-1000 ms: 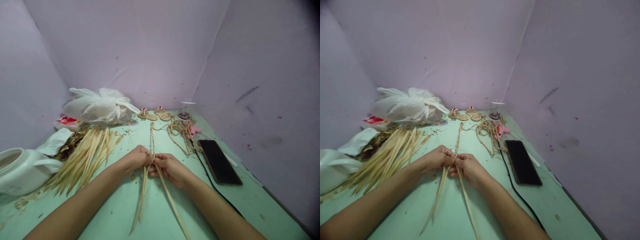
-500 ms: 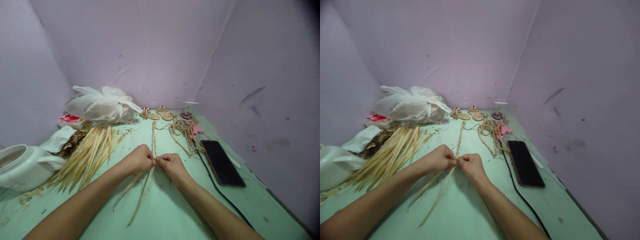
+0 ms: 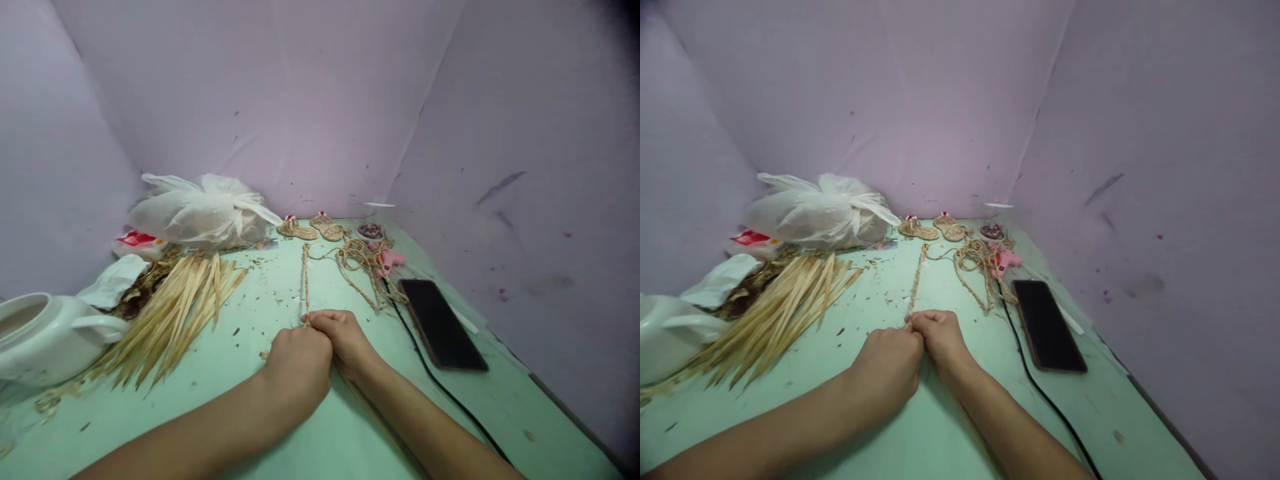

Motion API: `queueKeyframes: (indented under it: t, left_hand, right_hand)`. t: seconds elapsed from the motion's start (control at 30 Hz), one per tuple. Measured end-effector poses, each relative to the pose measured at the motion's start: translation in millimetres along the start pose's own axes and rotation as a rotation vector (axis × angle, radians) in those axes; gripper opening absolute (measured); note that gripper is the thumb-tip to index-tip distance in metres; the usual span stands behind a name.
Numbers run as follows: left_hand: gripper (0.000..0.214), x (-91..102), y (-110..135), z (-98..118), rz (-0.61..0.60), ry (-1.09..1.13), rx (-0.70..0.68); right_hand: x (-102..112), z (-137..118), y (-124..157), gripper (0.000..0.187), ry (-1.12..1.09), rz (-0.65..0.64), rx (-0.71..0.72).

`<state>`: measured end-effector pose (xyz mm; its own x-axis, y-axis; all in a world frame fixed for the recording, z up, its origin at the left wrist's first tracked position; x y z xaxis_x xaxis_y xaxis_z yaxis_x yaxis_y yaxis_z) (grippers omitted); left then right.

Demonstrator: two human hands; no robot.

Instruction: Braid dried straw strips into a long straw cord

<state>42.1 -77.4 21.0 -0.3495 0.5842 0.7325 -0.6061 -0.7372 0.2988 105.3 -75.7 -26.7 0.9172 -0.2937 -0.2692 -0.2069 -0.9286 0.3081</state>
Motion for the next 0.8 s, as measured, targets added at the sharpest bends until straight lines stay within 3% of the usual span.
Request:
queueKeyframes:
  t: [0.1,0.17,0.2,0.3,0.37,0.4,0.53,0.67,0.73,0.8]
  left_hand:
    - [0.013,28.2,-5,0,0.068,-0.135,-0.046]
    - [0.017,64.2,-8,-6,0.285,-0.07,-0.043]
    - [0.016,70.7,-12,-16,0.292,0.03,0.017]
    - [0.026,40.1,-25,-40,-0.037,0.399,0.207]
    - [0.02,16.3,-28,-39,-0.223,0.573,0.213]
    - [0.017,10.3,-30,-38,-0.255,0.612,0.198]
    - [0.015,5.5,-34,-45,-0.219,0.507,0.201]
    - [0.014,10.7,-36,-54,-0.101,0.296,0.258]
    - [0.008,15.2,-39,-53,-0.001,0.287,0.214]
    - [0.008,15.4,-42,-52,0.06,0.318,0.15]
  right_hand:
    - [-1,1,-1,0.007,-0.03,-0.014,-0.027]
    - [-1,0,-1,0.01,-0.02,-0.013,-0.012]
    - [-1,0,-2,0.013,-0.01,-0.015,-0.002]
    - [-5,-2,-4,0.018,0.005,-0.063,0.03]
    - [-9,-6,-5,0.02,0.025,-0.137,0.068]
    - [-10,-9,-5,0.02,0.064,-0.181,0.088]
    - [-9,-17,-5,0.019,0.468,-0.277,0.138]
    - [-8,-39,5,0.019,1.012,-0.159,0.403]
    - [-13,-45,13,0.021,1.199,-0.105,0.524]
    - [-15,-46,17,0.022,1.305,-0.057,0.554]
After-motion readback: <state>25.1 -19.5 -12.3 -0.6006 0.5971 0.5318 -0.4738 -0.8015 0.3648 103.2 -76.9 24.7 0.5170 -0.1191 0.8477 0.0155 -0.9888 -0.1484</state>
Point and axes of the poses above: each hand's wrist, its own y-axis away from the middle knuckle, its own x-axis out of the back of the hand, z = x × y, the point moved 9 cm from there along -y, towards the middle knuckle, and after that the axes turned 2 degrees about -z, right-handed, at the moved point
